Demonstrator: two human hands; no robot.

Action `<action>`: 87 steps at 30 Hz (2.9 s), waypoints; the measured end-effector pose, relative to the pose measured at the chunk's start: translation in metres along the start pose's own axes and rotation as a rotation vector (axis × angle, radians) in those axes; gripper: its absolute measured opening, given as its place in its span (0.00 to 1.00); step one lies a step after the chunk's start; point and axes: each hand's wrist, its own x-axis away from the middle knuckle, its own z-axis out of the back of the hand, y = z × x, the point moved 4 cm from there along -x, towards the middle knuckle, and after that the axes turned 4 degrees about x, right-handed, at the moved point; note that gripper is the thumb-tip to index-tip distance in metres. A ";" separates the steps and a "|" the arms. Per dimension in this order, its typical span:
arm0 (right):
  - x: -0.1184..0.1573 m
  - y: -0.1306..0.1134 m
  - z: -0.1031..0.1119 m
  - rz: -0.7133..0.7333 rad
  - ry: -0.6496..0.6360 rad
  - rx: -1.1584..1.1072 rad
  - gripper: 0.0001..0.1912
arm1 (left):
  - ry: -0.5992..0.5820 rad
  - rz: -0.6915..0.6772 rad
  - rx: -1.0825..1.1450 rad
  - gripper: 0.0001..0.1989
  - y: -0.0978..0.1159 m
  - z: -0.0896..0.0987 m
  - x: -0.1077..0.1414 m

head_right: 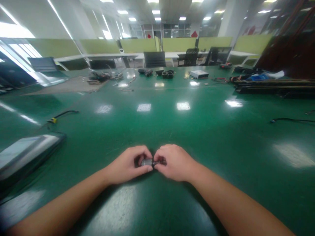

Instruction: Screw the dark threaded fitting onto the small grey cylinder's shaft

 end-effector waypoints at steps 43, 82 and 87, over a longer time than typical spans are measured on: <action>0.008 0.001 0.008 -0.021 -0.053 0.081 0.04 | -0.005 -0.058 -0.031 0.12 0.001 -0.001 0.001; 0.018 0.010 0.028 -0.124 -0.153 0.139 0.03 | -0.019 -0.045 -0.023 0.14 -0.001 -0.001 0.001; 0.022 0.016 0.036 -0.170 -0.193 0.161 0.03 | -0.018 -0.041 -0.023 0.14 -0.001 -0.002 0.001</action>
